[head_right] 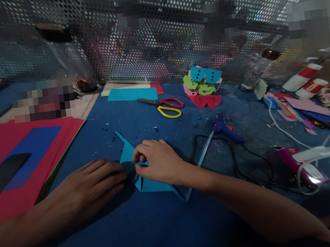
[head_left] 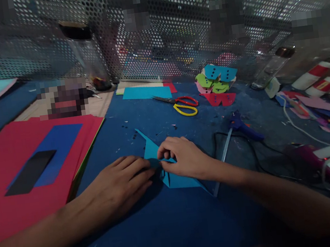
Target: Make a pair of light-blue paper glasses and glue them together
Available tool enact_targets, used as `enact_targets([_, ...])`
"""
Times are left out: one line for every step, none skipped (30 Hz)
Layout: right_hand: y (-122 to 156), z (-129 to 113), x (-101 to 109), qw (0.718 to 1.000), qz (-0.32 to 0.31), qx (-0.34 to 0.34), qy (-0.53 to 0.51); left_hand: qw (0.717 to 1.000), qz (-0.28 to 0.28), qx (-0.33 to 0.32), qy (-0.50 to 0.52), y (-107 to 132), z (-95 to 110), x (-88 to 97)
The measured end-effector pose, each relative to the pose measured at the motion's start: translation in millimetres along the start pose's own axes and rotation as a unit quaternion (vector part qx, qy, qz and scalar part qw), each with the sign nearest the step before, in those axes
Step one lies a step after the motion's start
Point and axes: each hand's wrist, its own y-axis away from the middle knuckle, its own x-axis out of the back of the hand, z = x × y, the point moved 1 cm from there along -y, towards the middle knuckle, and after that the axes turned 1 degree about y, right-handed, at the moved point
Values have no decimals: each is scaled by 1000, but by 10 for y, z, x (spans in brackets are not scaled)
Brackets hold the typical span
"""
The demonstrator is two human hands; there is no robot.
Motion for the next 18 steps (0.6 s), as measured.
enact_targets([-2, 4, 7, 1000, -3, 2, -5, 1000, -2, 1, 1, 2, 6, -1])
enact_targets([-5, 8, 15, 1000, -6, 4, -8, 1000, -2, 3, -1, 4, 14, -1])
enact_targets([-6, 10, 22, 1000, -9, 7, -10, 1000, -1, 2, -5, 4, 24, -1])
enact_targets([-8, 12, 28, 1000, -11, 10, -10, 1000, 2, 0, -12, 2, 35, 1])
enact_targets([-8, 13, 32, 1000, -12, 12, -10, 1000, 6, -3, -18, -1, 48, 3])
enact_targets([-8, 15, 35, 1000, -13, 12, -10, 1000, 8, -6, -24, -4, 61, 6])
enact_targets([-8, 17, 37, 1000, -14, 12, -9, 999, 11, -10, -30, -8, 73, 10])
enact_targets([-7, 19, 37, 1000, -15, 12, -9, 999, 14, -14, -34, -12, 84, 15])
enact_targets([-6, 22, 36, 1000, -16, 13, -8, 999, 17, -16, -37, -16, 92, 20])
enact_targets([-5, 26, 34, 1000, -16, 14, -7, 999, 18, -18, -40, -19, 97, 25])
enact_targets([-4, 30, 33, 1000, -17, 16, -6, 999, 17, -22, -42, -23, 99, 29])
enact_targets([-3, 34, 32, 1000, -16, 18, -6, 999, 12, -25, -42, -26, 99, 32])
enact_targets([-2, 37, 32, 1000, -16, 19, -5, 999, 5, -29, -42, -28, 98, 33])
enact_targets([0, 39, 32, 1000, -16, 21, -5, 999, -3, -31, -42, -31, 96, 33])
enact_targets([2, 39, 33, 1000, -16, 22, -6, 998, -10, -33, -42, -34, 94, 33])
enact_targets([4, 38, 35, 1000, -16, 24, -7, 998, -14, -36, -44, -36, 93, 33])
enact_targets([7, 35, 37, 1000, -16, 25, -7, 998, -17, -37, -46, -39, 93, 33])
enact_targets([10, 32, 40, 999, -17, 27, -7, 998, -19, -38, -49, -41, 95, 34])
